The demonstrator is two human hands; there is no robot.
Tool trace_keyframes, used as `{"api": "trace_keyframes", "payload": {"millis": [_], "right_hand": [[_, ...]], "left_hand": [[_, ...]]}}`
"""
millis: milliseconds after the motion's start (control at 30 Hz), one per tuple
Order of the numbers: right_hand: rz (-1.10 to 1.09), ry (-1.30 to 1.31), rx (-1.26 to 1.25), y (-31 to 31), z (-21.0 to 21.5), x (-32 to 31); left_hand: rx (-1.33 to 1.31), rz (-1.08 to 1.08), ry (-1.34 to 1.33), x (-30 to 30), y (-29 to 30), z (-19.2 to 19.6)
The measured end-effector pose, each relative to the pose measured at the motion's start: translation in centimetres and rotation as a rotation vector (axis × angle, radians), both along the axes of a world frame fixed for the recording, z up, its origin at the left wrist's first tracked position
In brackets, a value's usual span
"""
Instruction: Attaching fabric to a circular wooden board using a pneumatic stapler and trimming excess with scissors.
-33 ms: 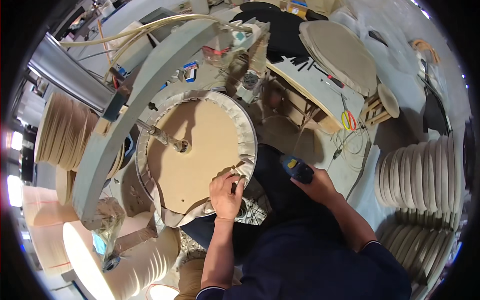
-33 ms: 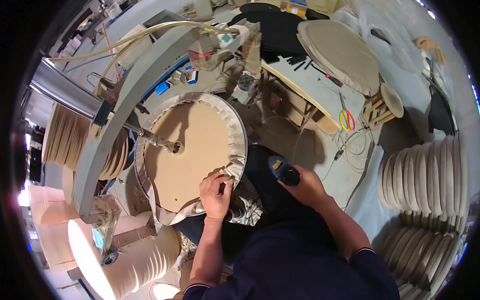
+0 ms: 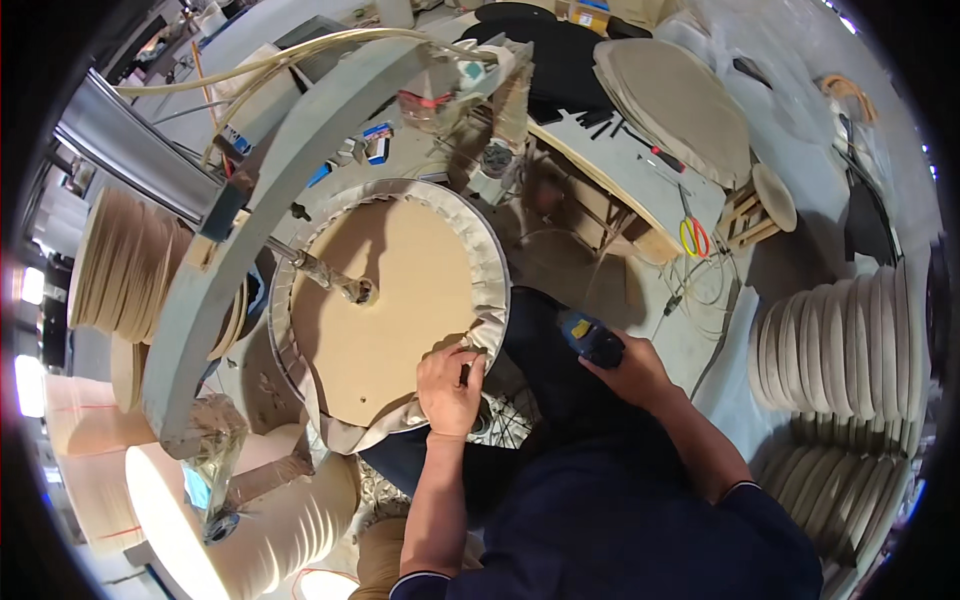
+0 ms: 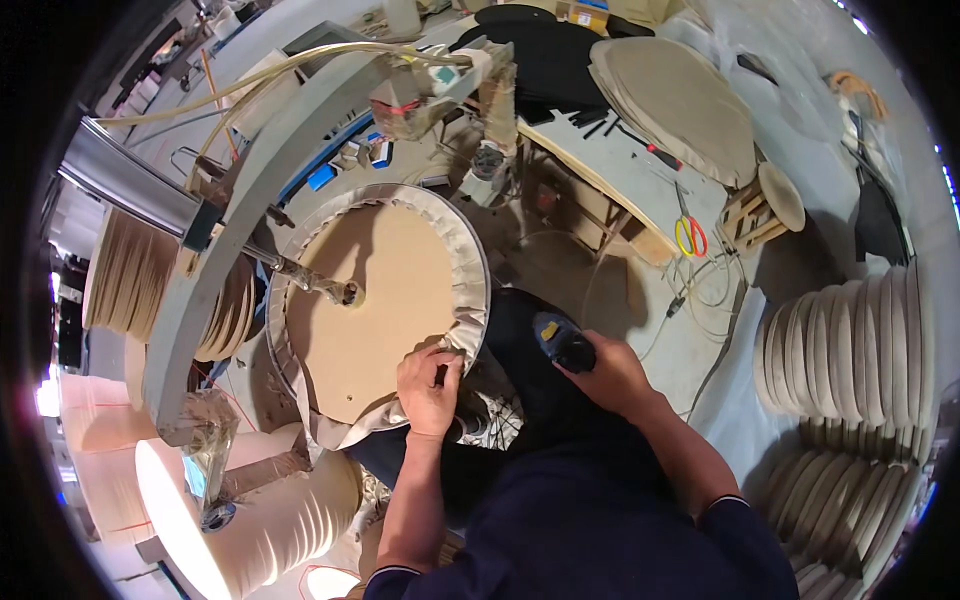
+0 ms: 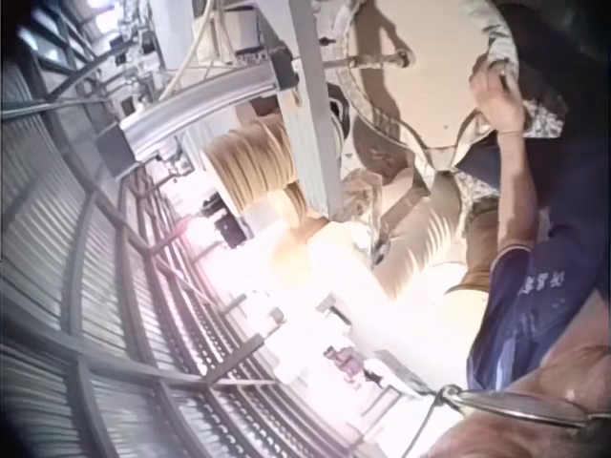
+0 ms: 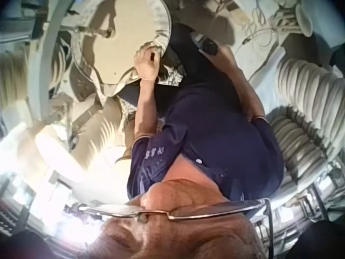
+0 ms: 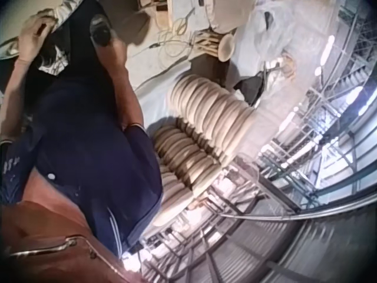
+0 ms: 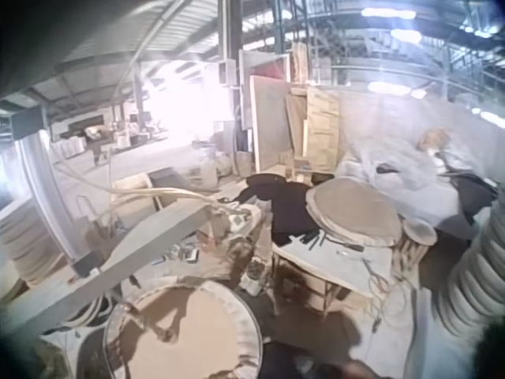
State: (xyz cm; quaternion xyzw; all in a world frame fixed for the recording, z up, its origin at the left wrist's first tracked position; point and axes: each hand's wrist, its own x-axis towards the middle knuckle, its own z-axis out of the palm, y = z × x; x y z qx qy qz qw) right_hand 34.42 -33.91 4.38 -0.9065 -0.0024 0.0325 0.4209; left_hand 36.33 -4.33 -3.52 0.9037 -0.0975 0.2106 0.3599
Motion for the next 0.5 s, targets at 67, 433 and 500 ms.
{"api": "trace_keyframes", "payload": {"millis": [67, 433, 500], "right_hand": [[0.016, -0.001, -0.097, -0.8, -0.1, -0.6], [0.167, 0.130, -0.059, -3.0, -1.3, 2.5], [0.216, 0.095, 0.032, -3.2, -1.6, 3.8]], "left_hand": [[-0.021, -0.003, -0.016, 0.2, -0.6, 0.3], [-0.094, 0.140, 0.063, -0.2, -1.8, 0.8], [-0.097, 0.147, 0.056, 0.1, -1.8, 0.8]]}}
